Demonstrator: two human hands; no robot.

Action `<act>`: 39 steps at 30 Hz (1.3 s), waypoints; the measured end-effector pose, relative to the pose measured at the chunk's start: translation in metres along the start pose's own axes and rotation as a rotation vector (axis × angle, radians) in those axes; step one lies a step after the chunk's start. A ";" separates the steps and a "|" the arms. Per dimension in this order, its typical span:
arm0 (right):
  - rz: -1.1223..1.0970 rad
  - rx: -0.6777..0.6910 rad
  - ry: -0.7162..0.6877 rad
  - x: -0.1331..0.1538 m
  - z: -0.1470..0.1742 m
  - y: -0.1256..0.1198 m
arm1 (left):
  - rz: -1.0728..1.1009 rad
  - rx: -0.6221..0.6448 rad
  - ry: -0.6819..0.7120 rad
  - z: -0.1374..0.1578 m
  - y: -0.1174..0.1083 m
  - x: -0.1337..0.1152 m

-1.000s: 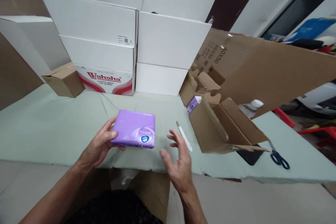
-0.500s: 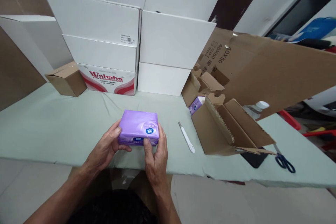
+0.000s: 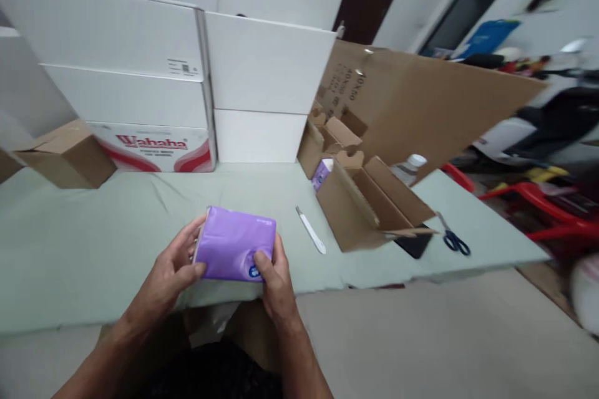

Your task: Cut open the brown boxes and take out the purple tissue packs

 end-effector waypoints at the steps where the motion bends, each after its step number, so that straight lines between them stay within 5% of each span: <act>1: -0.038 -0.005 0.048 -0.005 0.002 -0.006 | -0.037 0.054 -0.017 0.003 0.008 0.003; 5: -0.120 -0.167 0.078 -0.017 0.020 -0.062 | -0.176 0.264 -0.040 0.012 0.033 0.012; 9: -0.003 -0.535 0.007 -0.013 0.061 -0.164 | -0.232 0.306 -0.030 0.012 0.031 0.022; 12: 0.229 -0.796 -0.077 0.012 0.100 -0.236 | -0.276 0.270 -0.065 0.009 0.020 0.035; 15: 0.651 -0.825 -0.126 0.051 0.111 -0.277 | -0.297 0.266 -0.114 0.008 0.016 0.044; 20: 1.408 -0.395 -0.125 0.081 0.060 -0.285 | -0.358 0.298 -0.181 0.010 0.016 0.049; 25: 1.725 -0.171 -0.155 0.086 0.017 -0.291 | -0.427 0.303 -0.197 0.014 0.006 0.055; 29: 1.780 -0.253 -0.205 0.091 0.010 -0.295 | -0.443 0.288 -0.207 0.016 0.000 0.057; 33: 1.703 -0.491 -0.273 0.089 0.029 -0.300 | -0.432 0.301 -0.219 0.015 0.002 0.058; 39: 1.168 -0.948 -0.252 0.054 0.076 -0.332 | -0.439 0.324 -0.245 0.014 0.003 0.066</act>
Point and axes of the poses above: each hand's wrist, its own z-axis away from the middle knuckle, its own y-axis out of the palm, x = y × z, the point moved 9 cm from there along -z, towards the middle knuckle, and after that the axes turned 6 degrees about y, right-handed, at the moved point
